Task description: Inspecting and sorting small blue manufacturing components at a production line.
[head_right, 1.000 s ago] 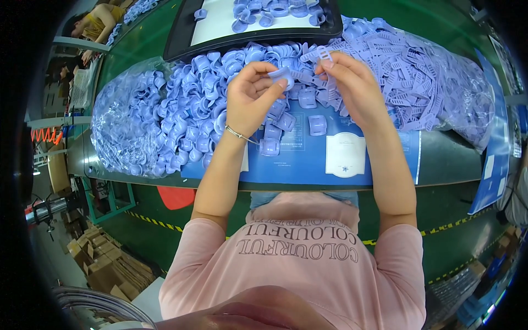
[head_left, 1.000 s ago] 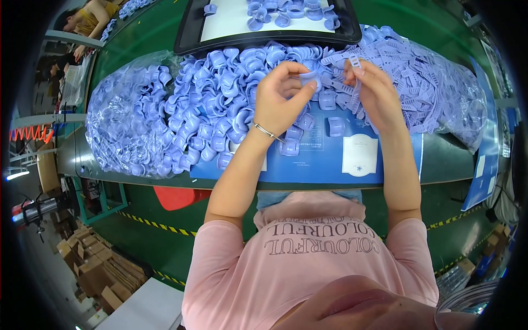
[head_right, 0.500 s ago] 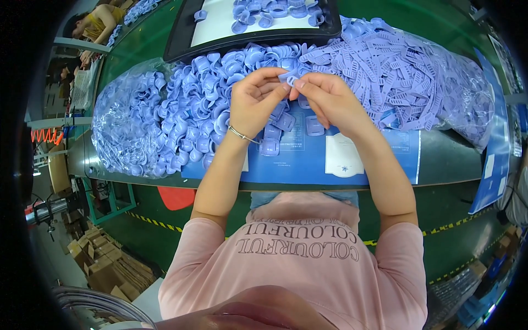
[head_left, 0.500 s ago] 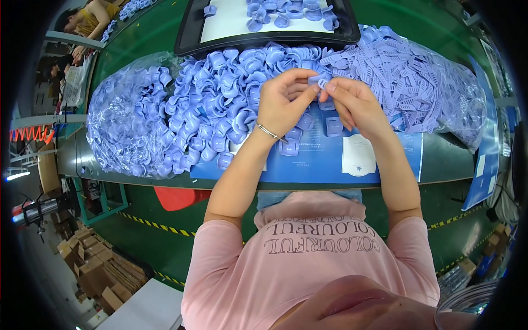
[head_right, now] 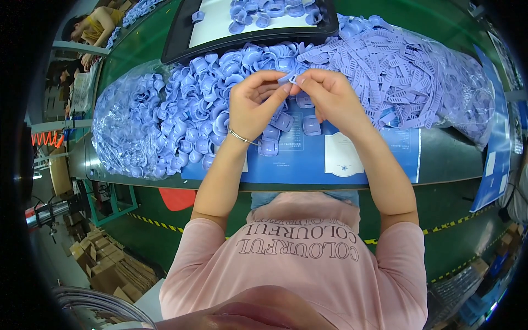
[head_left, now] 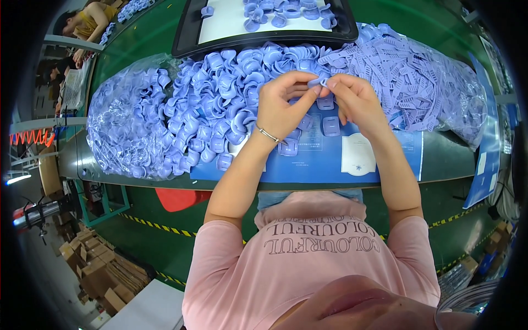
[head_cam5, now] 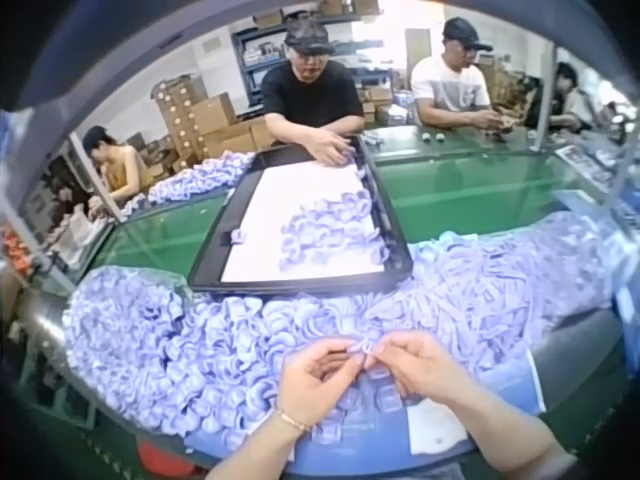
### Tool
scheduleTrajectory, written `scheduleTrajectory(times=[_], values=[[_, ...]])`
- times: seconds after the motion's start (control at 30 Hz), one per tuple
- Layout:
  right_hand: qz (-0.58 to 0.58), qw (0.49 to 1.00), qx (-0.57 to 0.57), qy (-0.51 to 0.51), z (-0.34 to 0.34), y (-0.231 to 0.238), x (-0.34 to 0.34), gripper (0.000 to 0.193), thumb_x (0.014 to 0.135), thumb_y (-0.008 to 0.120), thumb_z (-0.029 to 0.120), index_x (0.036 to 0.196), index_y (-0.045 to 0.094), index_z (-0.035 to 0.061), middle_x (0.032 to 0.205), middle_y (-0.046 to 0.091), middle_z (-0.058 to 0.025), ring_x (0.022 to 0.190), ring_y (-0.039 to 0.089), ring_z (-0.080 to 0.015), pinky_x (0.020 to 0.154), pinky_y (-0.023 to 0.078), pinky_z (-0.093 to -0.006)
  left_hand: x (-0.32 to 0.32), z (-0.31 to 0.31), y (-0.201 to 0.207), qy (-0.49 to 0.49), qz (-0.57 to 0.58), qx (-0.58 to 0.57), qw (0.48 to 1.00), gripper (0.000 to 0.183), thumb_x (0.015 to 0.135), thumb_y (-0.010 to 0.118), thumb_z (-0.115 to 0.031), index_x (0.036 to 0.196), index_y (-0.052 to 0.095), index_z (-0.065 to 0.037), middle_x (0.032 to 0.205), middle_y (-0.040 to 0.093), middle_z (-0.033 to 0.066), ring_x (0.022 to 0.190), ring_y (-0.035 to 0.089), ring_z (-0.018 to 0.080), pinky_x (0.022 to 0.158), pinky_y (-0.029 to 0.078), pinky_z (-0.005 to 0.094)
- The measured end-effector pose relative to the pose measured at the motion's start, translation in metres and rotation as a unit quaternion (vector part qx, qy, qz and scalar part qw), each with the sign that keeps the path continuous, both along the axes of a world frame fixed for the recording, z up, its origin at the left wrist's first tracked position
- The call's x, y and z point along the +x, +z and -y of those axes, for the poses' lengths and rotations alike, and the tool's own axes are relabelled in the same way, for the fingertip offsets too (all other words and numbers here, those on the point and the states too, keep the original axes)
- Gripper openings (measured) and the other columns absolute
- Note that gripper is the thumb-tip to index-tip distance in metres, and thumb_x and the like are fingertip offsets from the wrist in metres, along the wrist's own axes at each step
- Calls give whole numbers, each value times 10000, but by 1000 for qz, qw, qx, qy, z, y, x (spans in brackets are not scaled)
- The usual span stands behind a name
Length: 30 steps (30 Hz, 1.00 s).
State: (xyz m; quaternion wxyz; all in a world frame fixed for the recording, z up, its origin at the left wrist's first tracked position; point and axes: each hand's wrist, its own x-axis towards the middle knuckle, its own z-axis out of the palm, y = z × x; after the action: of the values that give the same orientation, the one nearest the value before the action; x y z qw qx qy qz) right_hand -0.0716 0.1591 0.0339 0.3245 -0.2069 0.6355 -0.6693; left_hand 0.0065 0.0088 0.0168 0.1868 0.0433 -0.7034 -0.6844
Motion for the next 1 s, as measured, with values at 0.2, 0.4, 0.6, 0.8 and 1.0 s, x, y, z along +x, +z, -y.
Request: scheduleTrajectory(times=[0.2,0.4,0.6,0.8,1.0], values=[[-68,997,14,19,-1,-4,-1,271,968,476,230,848,608,26,500,472,20,411,397,-27,410,326,-171,1,-1,0,-8,-34,10,999,163,831,656,-10,985,655,42,929,669,105,864,670,174,770,549,278],[-201,977,59,29,-1,2,8,223,966,474,188,844,571,28,594,531,-13,541,503,-65,505,390,-213,2,11,6,-68,61,215,972,149,856,652,-50,960,666,56,919,671,104,820,647,165,782,535,288],[-376,924,68,14,0,-4,7,164,960,464,132,880,539,10,678,556,-72,621,565,-174,595,452,-292,1,15,3,-97,45,204,973,137,851,652,-31,962,664,48,965,661,105,868,629,158,792,516,271],[-447,891,78,6,0,-4,3,134,949,483,125,936,544,7,792,573,-114,698,568,-213,625,464,-306,-1,9,1,-76,41,154,984,62,874,607,-25,915,603,22,961,621,69,859,598,150,785,489,262],[-352,930,38,-95,4,5,2,200,879,596,56,1076,589,20,993,581,-96,858,584,-165,655,505,-239,-2,-3,2,24,-126,-340,932,85,843,601,-68,915,572,-33,902,597,112,800,602,276,743,464,347]])
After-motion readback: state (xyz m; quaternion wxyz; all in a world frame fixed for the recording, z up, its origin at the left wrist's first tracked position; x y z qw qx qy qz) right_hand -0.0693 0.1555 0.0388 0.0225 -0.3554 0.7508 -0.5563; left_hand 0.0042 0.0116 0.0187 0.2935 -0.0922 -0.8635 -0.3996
